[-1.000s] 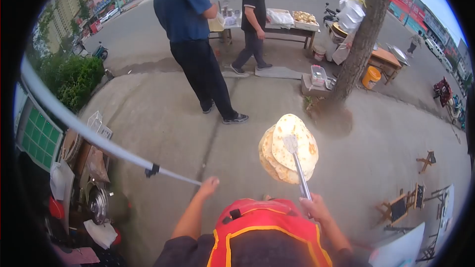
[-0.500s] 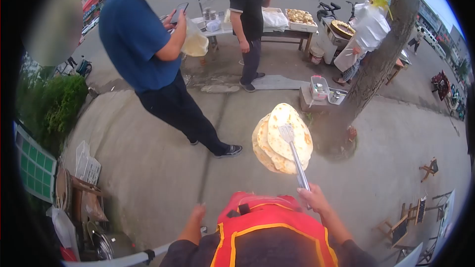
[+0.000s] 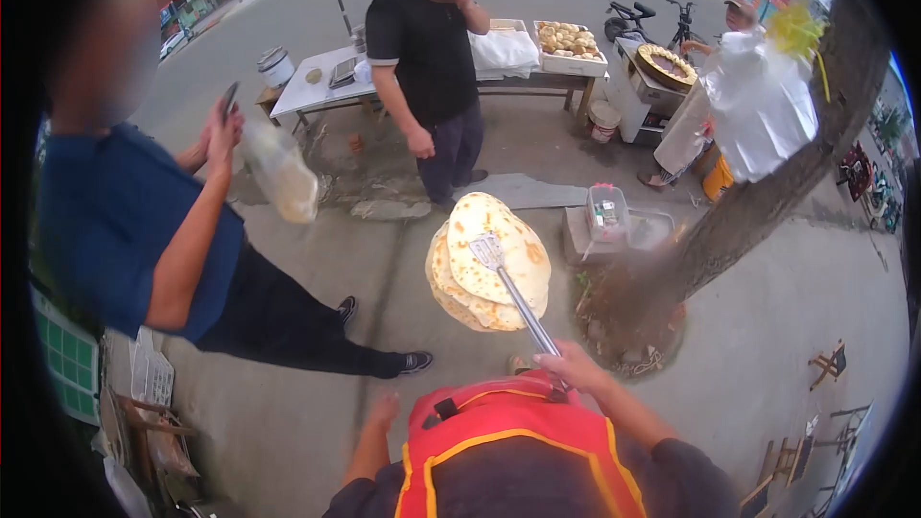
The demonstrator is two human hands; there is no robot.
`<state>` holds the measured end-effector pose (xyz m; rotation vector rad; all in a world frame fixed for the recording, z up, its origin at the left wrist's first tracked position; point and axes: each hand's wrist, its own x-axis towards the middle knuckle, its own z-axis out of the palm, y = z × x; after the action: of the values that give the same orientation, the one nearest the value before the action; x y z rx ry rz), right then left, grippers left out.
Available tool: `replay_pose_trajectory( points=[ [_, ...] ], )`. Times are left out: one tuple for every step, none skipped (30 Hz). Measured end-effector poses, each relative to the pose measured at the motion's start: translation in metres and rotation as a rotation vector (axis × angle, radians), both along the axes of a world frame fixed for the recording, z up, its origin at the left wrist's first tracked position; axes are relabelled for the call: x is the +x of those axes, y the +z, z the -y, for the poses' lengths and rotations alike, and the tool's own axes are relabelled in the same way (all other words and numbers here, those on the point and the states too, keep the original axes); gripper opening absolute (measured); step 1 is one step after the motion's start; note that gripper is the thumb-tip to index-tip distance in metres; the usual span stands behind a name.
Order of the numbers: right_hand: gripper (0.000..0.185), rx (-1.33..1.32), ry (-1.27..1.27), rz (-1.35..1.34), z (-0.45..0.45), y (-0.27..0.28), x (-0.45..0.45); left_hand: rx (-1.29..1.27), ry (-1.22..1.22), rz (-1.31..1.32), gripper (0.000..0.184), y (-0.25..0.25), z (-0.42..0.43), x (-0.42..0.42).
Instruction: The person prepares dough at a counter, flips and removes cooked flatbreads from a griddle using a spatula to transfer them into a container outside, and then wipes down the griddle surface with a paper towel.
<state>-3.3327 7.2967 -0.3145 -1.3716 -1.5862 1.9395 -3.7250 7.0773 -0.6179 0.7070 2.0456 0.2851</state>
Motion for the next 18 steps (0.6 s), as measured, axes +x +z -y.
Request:
replay_pose_trajectory(
  points=[
    [0.017, -0.014, 0.021, 0.017, -0.033, 0.01, 0.0, -0.133, 0.029, 0.146, 0.04, -0.026, -0.008, 0.002],
    [0.017, -0.032, 0.015, 0.041, -0.063, 0.013, 0.001, -0.023, -0.024, 0.183, 0.039, -0.005, -0.024, 0.012],
    [0.017, -0.053, 0.016, 0.068, -0.091, 0.015, 0.001, 0.085, -0.07, 0.22, 0.039, 0.023, -0.028, 0.025],
    [0.017, -0.075, -0.001, 0.114, -0.09, 0.022, -0.019, 0.166, -0.086, 0.231, 0.038, 0.037, -0.034, 0.022],
    [0.016, -0.109, 0.01, 0.075, -0.12, 0.017, -0.021, 0.247, -0.103, 0.242, 0.038, 0.053, -0.039, 0.02],
    [0.015, -0.143, 0.015, 0.039, -0.143, 0.01, -0.021, 0.302, -0.082, 0.211, 0.038, 0.049, -0.051, 0.022],
    [0.015, -0.175, 0.016, 0.001, -0.169, 0.002, -0.021, 0.287, -0.061, 0.192, 0.037, 0.041, -0.069, 0.019],
    [0.014, -0.189, 0.004, -0.017, -0.19, -0.005, -0.022, 0.271, -0.039, 0.173, 0.037, 0.033, -0.087, 0.015],
    [0.014, -0.203, -0.01, -0.034, -0.21, -0.013, -0.023, 0.185, -0.015, 0.17, 0.037, 0.014, -0.107, 0.005],
    [0.013, -0.216, -0.025, -0.053, -0.23, -0.02, -0.026, 0.099, 0.009, 0.165, 0.036, -0.001, -0.13, -0.004],
    [0.013, -0.192, -0.06, -0.048, -0.233, -0.02, -0.033, 0.062, -0.281, 0.046, 0.037, -0.014, -0.147, -0.019],
    [0.013, -0.167, -0.079, -0.054, -0.253, -0.023, -0.04, 0.026, -0.558, -0.089, 0.037, -0.023, -0.185, -0.036],
    [0.013, -0.141, -0.103, -0.061, -0.273, -0.025, -0.047, -0.012, -0.838, -0.225, 0.038, -0.031, -0.218, -0.05],
    [0.014, -0.146, -0.123, -0.072, -0.292, -0.026, -0.052, 0.03, -0.389, -0.102, 0.039, -0.05, -0.248, -0.057],
    [0.015, -0.154, -0.142, -0.083, -0.311, -0.025, -0.059, 0.067, 0.061, 0.02, 0.04, -0.062, -0.274, -0.062],
    [0.015, -0.151, -0.161, -0.094, -0.334, -0.022, -0.065, 0.086, 0.088, 0.005, 0.041, -0.053, -0.304, -0.064],
    [0.014, -0.127, -0.156, -0.076, -0.357, -0.02, -0.071, 0.11, 0.117, -0.01, 0.042, -0.017, -0.349, -0.061],
    [0.014, -0.104, -0.152, -0.057, -0.375, -0.019, -0.074, 0.132, 0.146, -0.023, 0.043, 0.016, -0.388, -0.059]
  ],
)
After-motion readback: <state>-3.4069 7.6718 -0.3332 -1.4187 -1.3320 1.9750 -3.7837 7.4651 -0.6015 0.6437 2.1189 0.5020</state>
